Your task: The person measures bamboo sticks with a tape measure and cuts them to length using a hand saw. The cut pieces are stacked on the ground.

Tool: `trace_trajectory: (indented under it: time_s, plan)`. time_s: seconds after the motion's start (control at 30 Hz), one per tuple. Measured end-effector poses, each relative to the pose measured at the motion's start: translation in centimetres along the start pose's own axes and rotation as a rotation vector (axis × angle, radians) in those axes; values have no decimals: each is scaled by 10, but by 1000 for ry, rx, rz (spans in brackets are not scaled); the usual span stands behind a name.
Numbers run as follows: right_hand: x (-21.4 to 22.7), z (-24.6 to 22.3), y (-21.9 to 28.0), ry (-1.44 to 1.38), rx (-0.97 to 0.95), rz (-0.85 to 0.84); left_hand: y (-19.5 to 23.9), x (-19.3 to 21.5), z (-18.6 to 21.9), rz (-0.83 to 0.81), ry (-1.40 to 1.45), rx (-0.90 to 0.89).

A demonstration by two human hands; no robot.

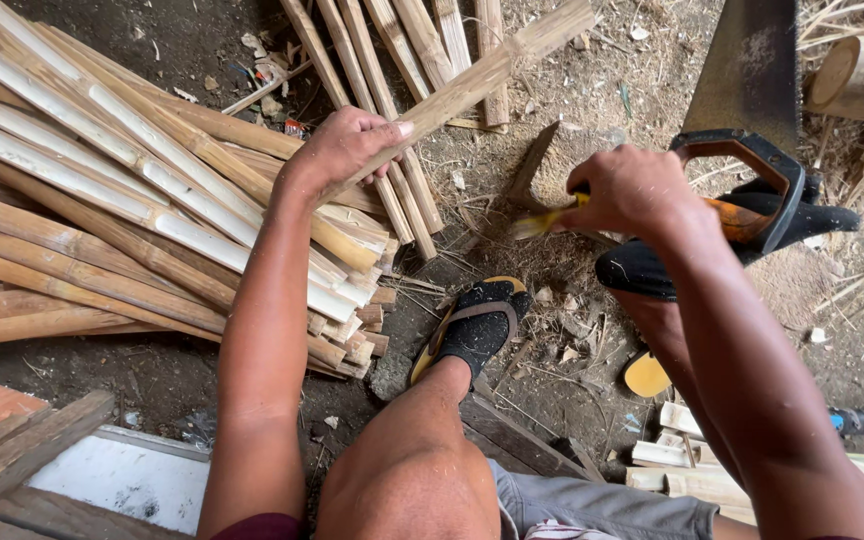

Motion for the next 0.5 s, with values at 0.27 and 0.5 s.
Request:
trace_trajectory:
  time_s: [0.27,0.5]
  plan:
    - [-92,-49,37,89,47,-119,3,-58,7,-60,167,65]
    - [-133,-14,51,-120,72,681,-21,-108,15,-120,-41,41]
Point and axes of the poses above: each hand's wrist, its own y-axis away from the middle knuckle, its own x-axis out of the back of the hand, z = x × y, the point moved 1 cm from there along -y, towards the middle knuckle, and after that the axes turned 5 degrees about z, right-handed, at the moved point
